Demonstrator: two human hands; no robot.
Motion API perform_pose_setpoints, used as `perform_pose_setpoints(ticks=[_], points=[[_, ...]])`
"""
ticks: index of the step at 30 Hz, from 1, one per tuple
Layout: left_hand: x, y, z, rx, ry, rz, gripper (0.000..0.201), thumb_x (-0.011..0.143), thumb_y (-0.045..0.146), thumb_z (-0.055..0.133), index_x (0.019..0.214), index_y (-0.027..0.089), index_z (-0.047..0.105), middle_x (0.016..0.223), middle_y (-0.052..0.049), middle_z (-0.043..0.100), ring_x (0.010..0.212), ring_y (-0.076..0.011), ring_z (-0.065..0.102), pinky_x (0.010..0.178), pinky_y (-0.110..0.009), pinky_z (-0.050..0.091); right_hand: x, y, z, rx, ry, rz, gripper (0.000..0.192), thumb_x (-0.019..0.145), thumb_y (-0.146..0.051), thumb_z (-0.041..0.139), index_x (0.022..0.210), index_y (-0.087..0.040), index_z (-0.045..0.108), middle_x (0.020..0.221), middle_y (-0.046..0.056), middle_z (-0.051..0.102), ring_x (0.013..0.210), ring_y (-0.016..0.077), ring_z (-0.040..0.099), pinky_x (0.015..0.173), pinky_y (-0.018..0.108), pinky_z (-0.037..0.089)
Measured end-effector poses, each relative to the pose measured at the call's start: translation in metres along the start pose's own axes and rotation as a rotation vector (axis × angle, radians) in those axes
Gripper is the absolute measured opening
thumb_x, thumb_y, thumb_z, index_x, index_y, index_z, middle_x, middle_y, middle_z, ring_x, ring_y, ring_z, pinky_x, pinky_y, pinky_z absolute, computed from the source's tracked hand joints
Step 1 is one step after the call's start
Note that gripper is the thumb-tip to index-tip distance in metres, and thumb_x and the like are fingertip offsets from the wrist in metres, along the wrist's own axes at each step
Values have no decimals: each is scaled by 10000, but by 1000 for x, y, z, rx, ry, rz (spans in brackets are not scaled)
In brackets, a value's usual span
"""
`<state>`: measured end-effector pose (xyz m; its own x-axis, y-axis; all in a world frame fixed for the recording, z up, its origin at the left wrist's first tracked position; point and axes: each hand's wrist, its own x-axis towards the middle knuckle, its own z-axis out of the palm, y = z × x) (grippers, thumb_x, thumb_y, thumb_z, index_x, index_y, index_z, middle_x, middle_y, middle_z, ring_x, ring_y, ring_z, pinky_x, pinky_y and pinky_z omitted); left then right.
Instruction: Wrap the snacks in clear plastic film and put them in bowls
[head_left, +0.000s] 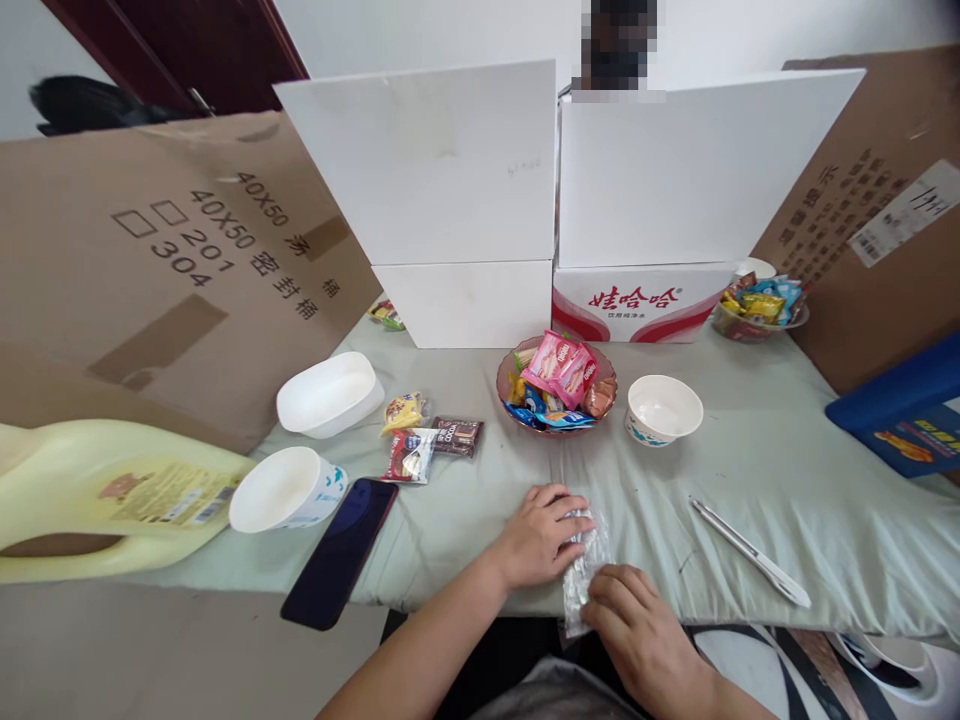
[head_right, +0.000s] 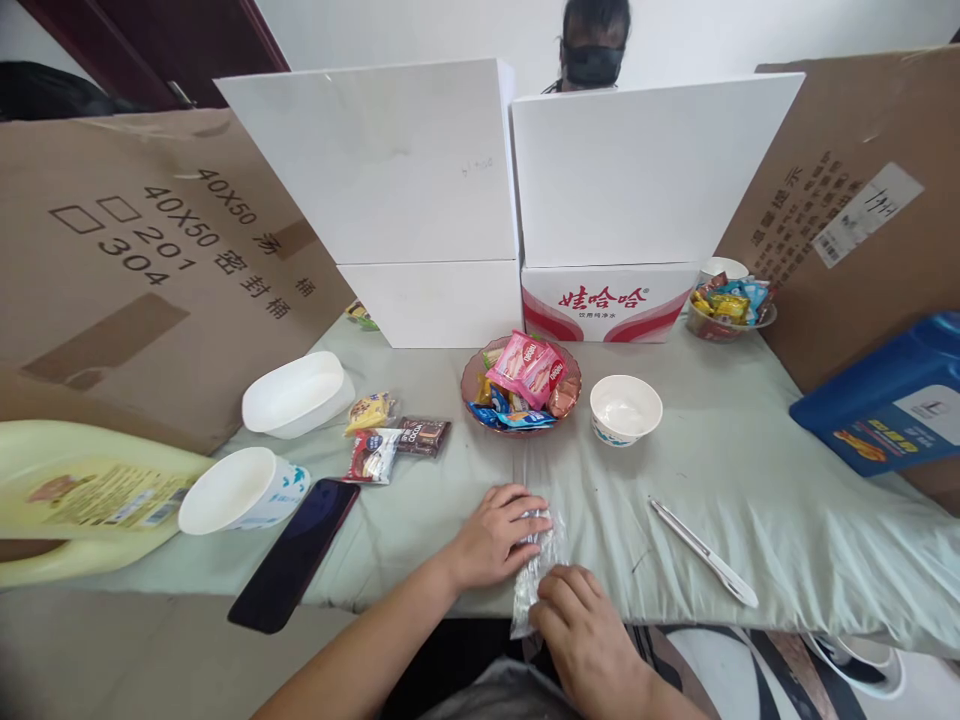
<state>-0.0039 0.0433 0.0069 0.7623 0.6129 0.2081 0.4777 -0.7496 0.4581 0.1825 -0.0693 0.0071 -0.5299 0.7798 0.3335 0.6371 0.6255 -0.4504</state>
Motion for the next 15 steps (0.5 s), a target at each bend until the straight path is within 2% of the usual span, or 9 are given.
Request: perform_pose_setpoints(ticks=[2, 7, 10, 15], points=[[1, -1, 1, -9, -4, -5, 385, 846, 307, 646, 1226, 263, 603, 1273, -36, 616, 1175, -269, 462, 987, -446, 369, 7, 2, -9, 32, -24, -19, 280, 898, -50, 386, 1036, -197, 581, 996, 60, 637, 953, 195, 564, 857, 331, 433], [0, -5, 3, -91, 33, -18, 690, 837, 327, 640, 1443, 205, 333, 1243, -69, 630, 1162, -270, 469, 989, -460, 387, 37, 23, -21, -43, -115, 34, 256, 960, -134, 369, 1098, -207, 572, 856, 29, 646, 751, 156, 606, 674, 270, 442], [-1, -8, 5, -121, 36, -33, 773, 795, 175, 599, 1478, 223, 240, 1237, -60, 624, 1161, -264, 472, 996, -472, 388, 54, 41, -14, -141, -103, 130, 199, 975, -216, 415, 1092, -206, 576, 857, 26, 658, 709, 151, 629, 622, 261, 423], [-1, -11, 6, -135, 37, -62, 828, 715, 70, 515, 1480, 200, 229, 1189, -81, 620, 1161, -271, 472, 997, -499, 398, 65, 59, 5, -228, -83, 239, 152, 955, -231, 456, 1026, -204, 588, 828, 19, 663, 661, 146, 637, 585, 250, 397]])
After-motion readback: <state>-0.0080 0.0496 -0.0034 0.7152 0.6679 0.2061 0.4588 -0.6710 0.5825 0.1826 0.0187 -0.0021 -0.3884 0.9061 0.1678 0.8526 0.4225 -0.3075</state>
